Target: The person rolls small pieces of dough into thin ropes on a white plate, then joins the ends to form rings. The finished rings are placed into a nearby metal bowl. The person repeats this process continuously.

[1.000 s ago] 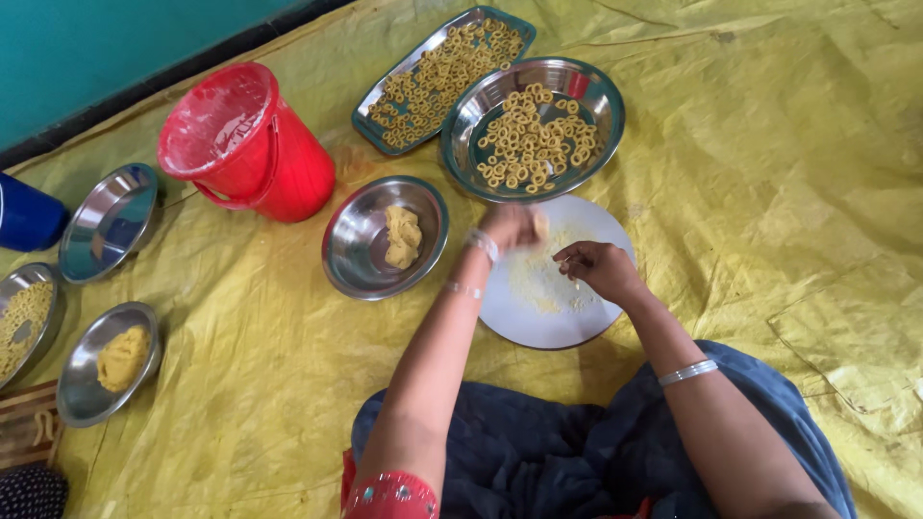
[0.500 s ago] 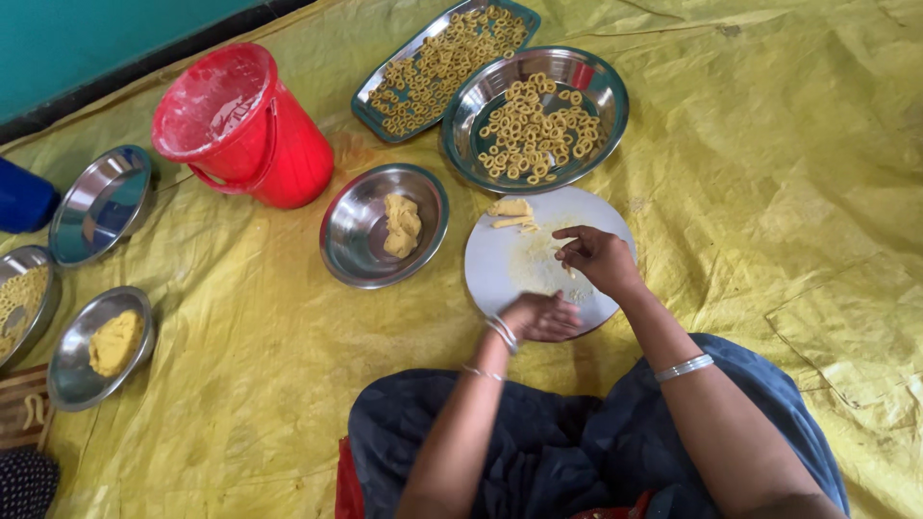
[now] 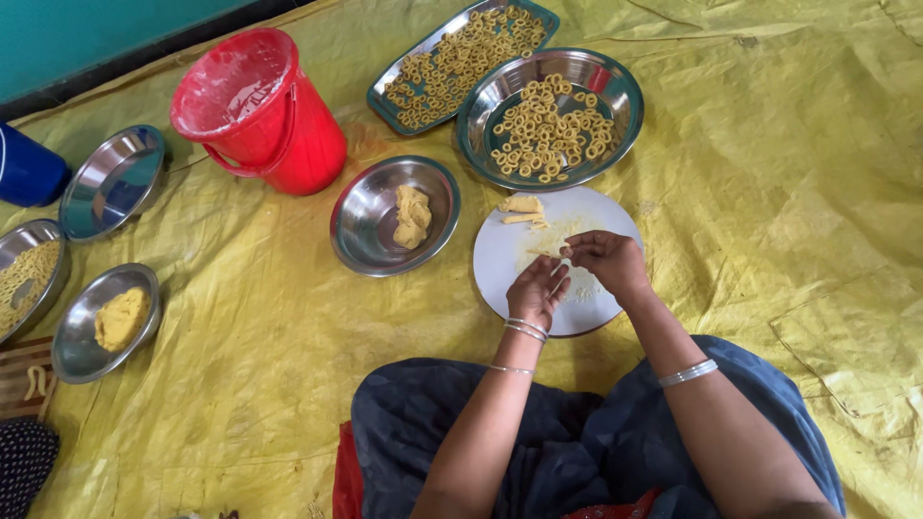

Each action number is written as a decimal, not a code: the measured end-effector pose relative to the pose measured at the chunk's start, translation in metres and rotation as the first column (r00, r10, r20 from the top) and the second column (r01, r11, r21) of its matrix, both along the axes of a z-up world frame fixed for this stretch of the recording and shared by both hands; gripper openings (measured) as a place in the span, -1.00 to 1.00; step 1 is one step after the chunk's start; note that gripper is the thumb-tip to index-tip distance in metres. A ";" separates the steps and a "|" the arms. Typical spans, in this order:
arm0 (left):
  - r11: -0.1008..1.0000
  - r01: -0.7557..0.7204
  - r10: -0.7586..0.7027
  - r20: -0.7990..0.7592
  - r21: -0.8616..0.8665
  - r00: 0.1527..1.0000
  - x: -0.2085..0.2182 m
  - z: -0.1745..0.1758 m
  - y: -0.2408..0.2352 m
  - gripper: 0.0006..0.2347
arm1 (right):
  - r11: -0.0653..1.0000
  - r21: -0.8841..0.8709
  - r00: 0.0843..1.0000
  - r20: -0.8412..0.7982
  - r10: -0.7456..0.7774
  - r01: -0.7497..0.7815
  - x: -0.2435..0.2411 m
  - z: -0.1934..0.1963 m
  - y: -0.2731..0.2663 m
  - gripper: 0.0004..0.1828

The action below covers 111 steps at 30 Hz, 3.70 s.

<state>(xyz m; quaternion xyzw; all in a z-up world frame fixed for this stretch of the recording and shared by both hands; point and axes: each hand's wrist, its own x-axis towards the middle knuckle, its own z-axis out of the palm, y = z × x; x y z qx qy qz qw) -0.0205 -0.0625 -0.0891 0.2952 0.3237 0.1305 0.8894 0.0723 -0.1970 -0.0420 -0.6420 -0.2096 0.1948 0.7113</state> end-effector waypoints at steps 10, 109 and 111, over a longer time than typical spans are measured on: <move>0.974 0.009 -0.024 0.060 0.228 0.998 0.001 0.043 0.005 -0.82 | 0.891 -0.371 0.870 0.490 -0.051 0.261 -0.022 0.046 -0.003 -0.75; -0.898 0.200 0.042 -0.376 0.392 0.926 0.110 0.013 0.074 -0.95 | 0.901 -0.415 0.959 -0.282 0.002 -0.124 0.035 -0.033 -0.029 -0.75; -0.901 0.194 0.035 -0.383 0.387 0.923 0.106 0.015 0.075 -0.94 | 0.900 -0.420 0.957 -0.288 -0.014 -0.113 0.036 -0.033 -0.030 -0.76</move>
